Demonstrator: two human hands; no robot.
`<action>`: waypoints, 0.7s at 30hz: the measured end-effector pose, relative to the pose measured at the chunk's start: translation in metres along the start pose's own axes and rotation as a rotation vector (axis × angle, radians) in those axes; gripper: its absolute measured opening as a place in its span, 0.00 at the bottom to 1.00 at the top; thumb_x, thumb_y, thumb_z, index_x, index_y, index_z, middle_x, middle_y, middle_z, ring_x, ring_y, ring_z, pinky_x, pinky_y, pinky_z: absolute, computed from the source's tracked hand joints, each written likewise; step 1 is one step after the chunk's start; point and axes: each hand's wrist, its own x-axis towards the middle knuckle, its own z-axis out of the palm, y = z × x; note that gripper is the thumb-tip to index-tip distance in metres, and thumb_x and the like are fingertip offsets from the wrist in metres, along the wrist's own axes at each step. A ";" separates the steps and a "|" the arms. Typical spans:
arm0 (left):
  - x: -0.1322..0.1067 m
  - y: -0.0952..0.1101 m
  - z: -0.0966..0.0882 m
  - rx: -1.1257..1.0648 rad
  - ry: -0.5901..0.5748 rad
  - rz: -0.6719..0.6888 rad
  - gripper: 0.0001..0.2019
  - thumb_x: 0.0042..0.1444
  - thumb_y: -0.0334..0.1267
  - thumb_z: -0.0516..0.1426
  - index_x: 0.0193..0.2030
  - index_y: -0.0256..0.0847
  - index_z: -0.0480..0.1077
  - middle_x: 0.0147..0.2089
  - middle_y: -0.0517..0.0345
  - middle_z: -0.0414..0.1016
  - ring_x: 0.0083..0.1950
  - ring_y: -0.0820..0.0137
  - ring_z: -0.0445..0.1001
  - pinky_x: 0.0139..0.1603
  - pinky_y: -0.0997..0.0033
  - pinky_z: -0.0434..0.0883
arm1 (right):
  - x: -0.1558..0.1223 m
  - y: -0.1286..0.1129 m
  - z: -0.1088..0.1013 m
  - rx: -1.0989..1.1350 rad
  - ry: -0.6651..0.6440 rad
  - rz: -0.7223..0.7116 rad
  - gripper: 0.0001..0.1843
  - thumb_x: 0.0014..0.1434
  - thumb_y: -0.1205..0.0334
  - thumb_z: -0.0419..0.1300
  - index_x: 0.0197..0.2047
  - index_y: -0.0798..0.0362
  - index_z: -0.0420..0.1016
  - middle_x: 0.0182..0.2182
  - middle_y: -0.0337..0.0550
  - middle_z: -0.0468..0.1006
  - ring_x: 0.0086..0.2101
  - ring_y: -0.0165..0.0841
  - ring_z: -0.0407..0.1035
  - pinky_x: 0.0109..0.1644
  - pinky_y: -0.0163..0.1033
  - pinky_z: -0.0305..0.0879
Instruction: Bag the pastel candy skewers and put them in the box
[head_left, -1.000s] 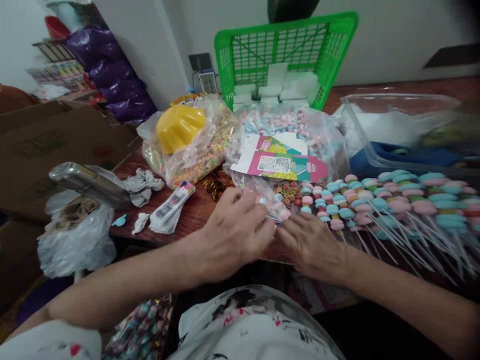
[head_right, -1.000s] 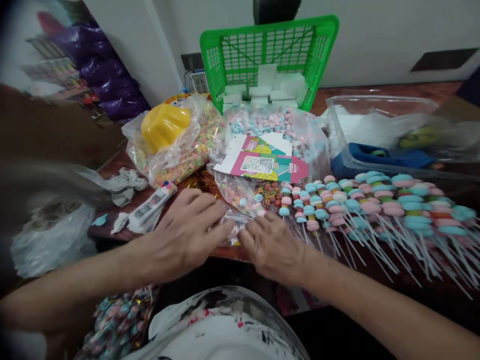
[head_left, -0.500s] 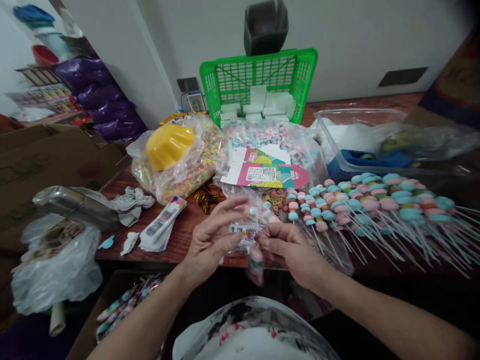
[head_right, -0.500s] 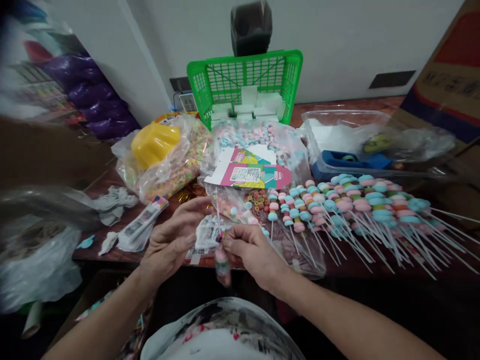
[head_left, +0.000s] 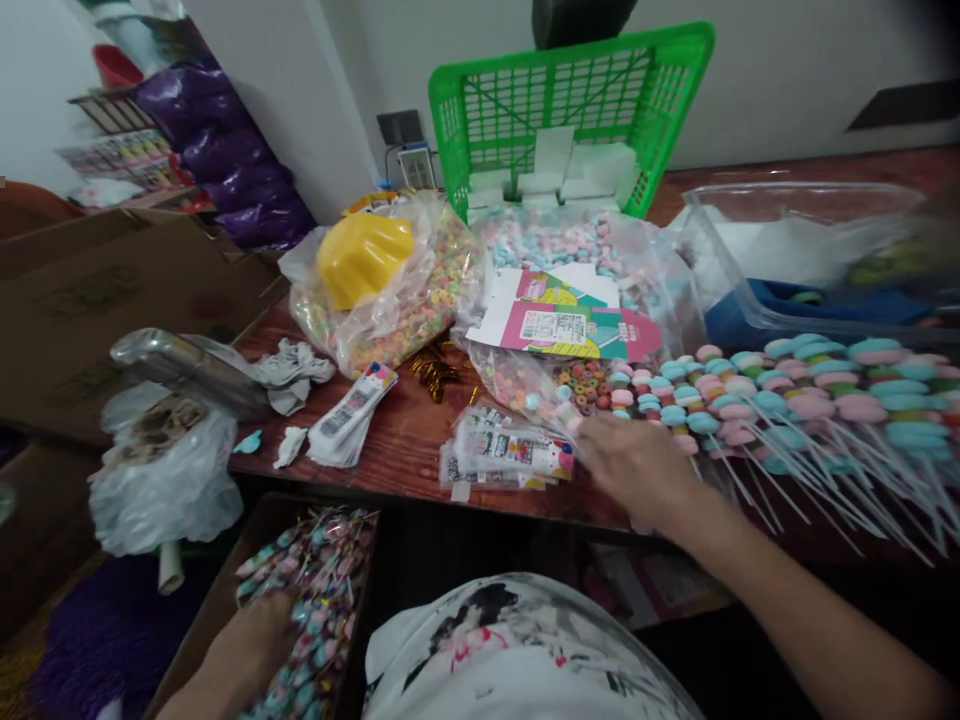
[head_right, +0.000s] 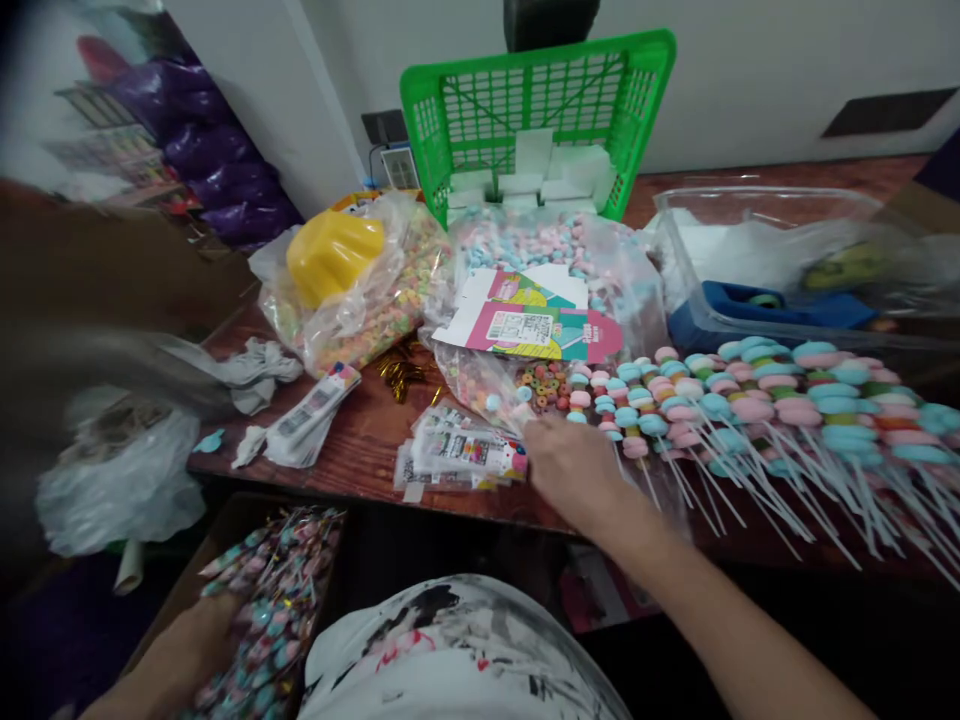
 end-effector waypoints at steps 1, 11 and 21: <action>0.001 0.001 0.004 0.073 -0.012 -0.009 0.11 0.49 0.34 0.51 0.30 0.40 0.75 0.34 0.46 0.79 0.42 0.50 0.78 0.44 0.53 0.72 | -0.002 0.014 0.000 -0.045 -0.007 0.098 0.14 0.61 0.68 0.48 0.39 0.59 0.74 0.35 0.55 0.77 0.34 0.40 0.72 0.33 0.39 0.58; 0.038 0.241 -0.083 -0.008 0.445 1.058 0.10 0.57 0.34 0.53 0.44 0.38 0.70 0.45 0.47 0.72 0.49 0.60 0.68 0.50 0.59 0.68 | -0.005 0.019 0.026 -0.160 -0.091 0.503 0.19 0.64 0.58 0.47 0.38 0.56 0.77 0.34 0.56 0.79 0.34 0.43 0.74 0.35 0.42 0.61; 0.062 0.261 -0.055 0.110 0.424 1.057 0.08 0.56 0.26 0.51 0.39 0.37 0.69 0.40 0.50 0.71 0.43 0.62 0.69 0.42 0.61 0.69 | -0.022 0.031 0.006 -0.199 -0.041 0.642 0.15 0.60 0.65 0.48 0.42 0.57 0.75 0.29 0.54 0.79 0.30 0.43 0.74 0.30 0.40 0.59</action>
